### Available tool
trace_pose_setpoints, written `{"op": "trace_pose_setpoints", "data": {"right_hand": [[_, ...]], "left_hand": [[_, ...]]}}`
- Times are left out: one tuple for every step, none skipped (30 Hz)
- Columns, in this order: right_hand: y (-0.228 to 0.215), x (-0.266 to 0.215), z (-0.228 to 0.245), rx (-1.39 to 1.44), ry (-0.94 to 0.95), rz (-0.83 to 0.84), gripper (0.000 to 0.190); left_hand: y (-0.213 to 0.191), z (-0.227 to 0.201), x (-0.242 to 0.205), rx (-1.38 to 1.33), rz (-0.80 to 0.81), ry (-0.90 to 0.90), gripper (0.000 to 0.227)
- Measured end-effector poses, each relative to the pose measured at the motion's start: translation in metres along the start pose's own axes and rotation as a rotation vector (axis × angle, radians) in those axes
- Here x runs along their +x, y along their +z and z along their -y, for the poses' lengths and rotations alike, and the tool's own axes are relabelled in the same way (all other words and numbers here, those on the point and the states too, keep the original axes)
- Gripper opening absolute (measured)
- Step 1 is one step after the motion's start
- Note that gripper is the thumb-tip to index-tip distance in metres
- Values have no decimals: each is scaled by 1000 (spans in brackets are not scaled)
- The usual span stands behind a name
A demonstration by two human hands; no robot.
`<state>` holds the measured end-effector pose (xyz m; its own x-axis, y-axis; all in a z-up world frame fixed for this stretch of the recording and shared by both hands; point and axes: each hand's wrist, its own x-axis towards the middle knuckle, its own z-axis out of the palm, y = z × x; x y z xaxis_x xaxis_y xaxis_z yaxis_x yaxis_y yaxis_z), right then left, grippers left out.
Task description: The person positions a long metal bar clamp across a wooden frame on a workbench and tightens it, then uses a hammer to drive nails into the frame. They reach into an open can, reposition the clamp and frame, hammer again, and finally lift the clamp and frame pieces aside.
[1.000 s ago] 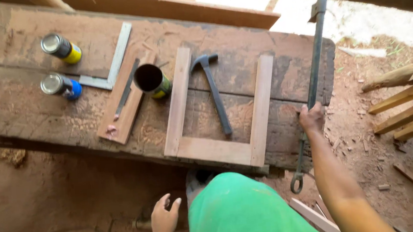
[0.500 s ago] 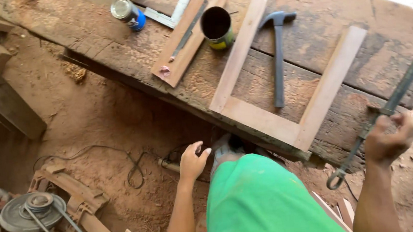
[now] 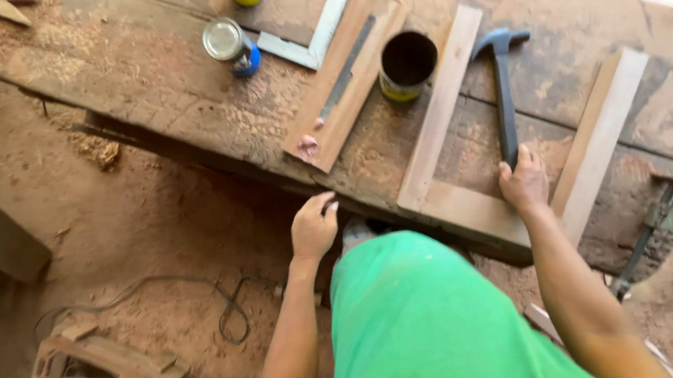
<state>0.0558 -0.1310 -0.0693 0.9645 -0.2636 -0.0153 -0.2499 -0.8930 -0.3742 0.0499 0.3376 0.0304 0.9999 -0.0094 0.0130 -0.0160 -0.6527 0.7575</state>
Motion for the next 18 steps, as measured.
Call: {"op": "trace_pose_setpoints", "data": {"right_hand": [[9, 12, 3, -9, 24, -11, 61], [8, 23, 9, -21, 21, -18, 61], [8, 13, 11, -76, 94, 13, 63], [7, 2, 10, -131, 168, 44, 64], [2, 12, 15, -143, 186, 46, 64], [-5, 22, 18, -113, 190, 72, 72], [-9, 29, 23, -77, 192, 106, 79], [-32, 28, 37, -85, 209, 116, 79], [-48, 41, 57, -10, 323, 166, 71], [-66, 51, 77, 67, 435, 217, 63], [-54, 63, 65, 88, 415, 193, 63], [-43, 75, 52, 165, 464, 255, 51], [-34, 67, 33, 231, 535, 334, 41], [-33, 74, 41, 242, 537, 326, 41], [-35, 67, 45, 350, 571, 312, 40], [-37, 61, 48, 459, 604, 295, 40], [-44, 43, 51, 463, 615, 294, 40], [-51, 25, 54, 528, 648, 250, 46]], "left_hand": [[-10, 13, 6, -5, -35, -3, 20], [-19, 23, 19, -17, -38, 0, 20], [-29, 34, 18, -15, -17, -71, 20], [-37, 44, 16, -12, 5, -141, 20], [-43, 46, 30, -21, 25, -140, 20], [-49, 48, 44, -11, 41, -141, 20], [-57, 49, 55, 5, 58, -147, 19], [-53, 53, 58, 3, 78, -153, 19], [-54, 60, 71, 12, 78, -93, 18], [-56, 65, 84, 20, 78, -34, 17], [-56, 60, 108, 29, 50, -10, 17], [-56, 54, 131, 18, 39, 46, 17], [-54, 47, 140, 4, 55, 90, 17], [-49, 44, 163, 10, 56, 102, 17], [-42, 40, 177, 36, 72, 77, 17], [-33, 35, 190, 62, 88, 52, 18], [-20, 38, 188, 65, 98, 55, 18], [-7, 40, 186, 49, 88, 59, 17]]}}
